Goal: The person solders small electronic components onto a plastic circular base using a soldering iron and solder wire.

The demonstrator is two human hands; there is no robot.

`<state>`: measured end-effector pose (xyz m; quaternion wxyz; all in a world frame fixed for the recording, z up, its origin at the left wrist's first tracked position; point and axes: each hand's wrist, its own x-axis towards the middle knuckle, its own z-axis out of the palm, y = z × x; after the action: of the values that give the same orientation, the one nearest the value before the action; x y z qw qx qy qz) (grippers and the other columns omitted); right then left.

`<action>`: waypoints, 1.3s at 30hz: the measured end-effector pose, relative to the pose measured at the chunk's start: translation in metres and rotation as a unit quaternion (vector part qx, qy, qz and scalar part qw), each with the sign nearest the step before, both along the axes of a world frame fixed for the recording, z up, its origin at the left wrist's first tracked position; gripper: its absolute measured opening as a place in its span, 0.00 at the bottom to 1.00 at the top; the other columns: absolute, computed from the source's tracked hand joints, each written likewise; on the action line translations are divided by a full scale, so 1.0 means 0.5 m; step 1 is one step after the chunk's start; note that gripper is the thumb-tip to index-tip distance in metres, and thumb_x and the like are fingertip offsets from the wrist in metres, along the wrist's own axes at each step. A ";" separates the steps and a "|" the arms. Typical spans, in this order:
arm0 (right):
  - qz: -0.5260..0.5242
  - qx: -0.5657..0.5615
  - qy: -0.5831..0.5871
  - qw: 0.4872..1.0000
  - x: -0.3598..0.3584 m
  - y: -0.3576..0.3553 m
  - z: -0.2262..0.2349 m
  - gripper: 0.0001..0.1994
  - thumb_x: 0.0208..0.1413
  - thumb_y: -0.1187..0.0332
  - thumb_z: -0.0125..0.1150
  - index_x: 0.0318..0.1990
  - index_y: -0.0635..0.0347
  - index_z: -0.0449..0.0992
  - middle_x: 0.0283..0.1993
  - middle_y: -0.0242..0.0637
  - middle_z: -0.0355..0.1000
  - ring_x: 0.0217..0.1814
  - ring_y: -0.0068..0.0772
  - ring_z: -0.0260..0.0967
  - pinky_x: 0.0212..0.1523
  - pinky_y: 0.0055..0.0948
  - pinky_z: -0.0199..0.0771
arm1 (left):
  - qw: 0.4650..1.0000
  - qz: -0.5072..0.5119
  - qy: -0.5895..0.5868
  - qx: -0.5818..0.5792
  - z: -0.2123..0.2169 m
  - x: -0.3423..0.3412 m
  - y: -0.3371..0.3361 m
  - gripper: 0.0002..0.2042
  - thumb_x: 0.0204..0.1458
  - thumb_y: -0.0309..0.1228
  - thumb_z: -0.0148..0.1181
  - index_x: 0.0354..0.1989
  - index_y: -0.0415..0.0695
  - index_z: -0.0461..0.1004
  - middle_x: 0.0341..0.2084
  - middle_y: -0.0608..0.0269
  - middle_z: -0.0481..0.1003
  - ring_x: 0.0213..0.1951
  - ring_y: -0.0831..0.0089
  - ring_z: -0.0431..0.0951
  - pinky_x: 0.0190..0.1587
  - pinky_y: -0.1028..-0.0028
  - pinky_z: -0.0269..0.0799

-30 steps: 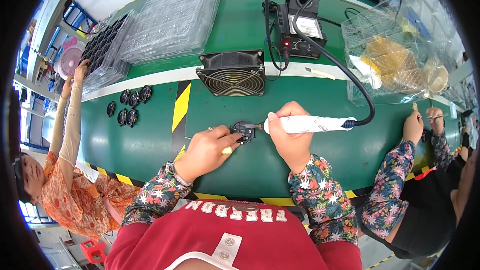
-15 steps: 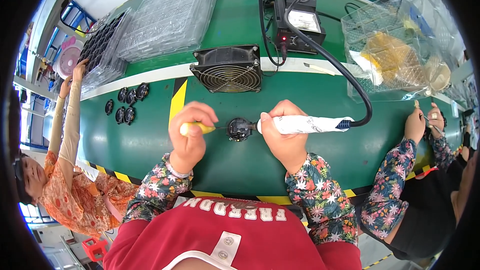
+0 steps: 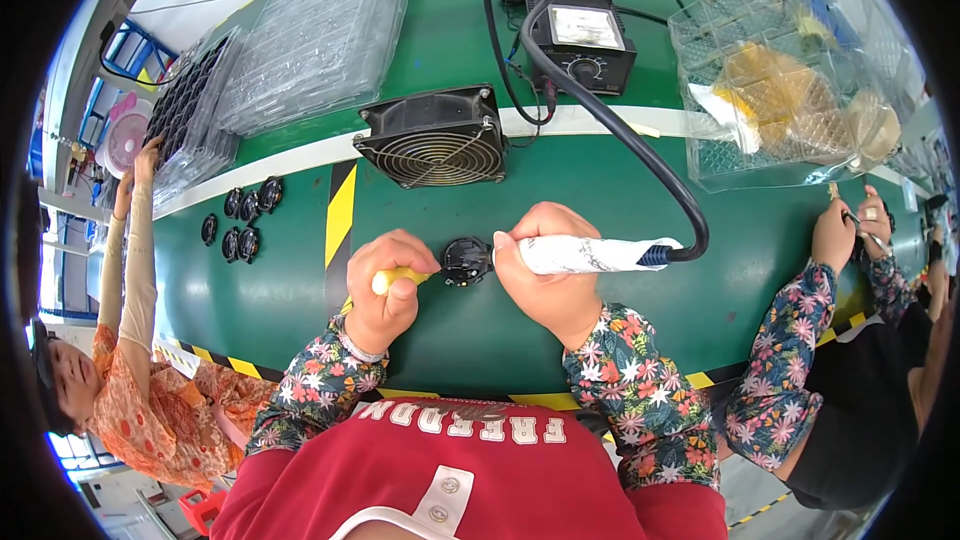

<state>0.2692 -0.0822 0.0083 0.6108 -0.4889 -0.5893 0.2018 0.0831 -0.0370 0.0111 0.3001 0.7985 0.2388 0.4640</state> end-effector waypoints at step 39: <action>0.026 0.033 -0.064 0.997 -0.009 0.010 0.014 0.12 0.36 0.79 0.61 0.17 0.59 0.61 0.14 0.35 0.58 0.14 0.36 0.57 0.15 0.30 0.54 | 0.999 0.009 -0.008 -0.031 -0.004 -0.003 -0.005 0.18 0.55 0.41 0.46 0.21 0.39 0.66 0.17 0.56 0.71 0.19 0.68 0.70 0.23 0.74 0.66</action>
<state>0.2650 -0.0771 0.0153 0.5822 -0.4648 -0.6460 0.1661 0.0817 -0.0396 0.0092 0.3226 0.7827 0.2581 0.4655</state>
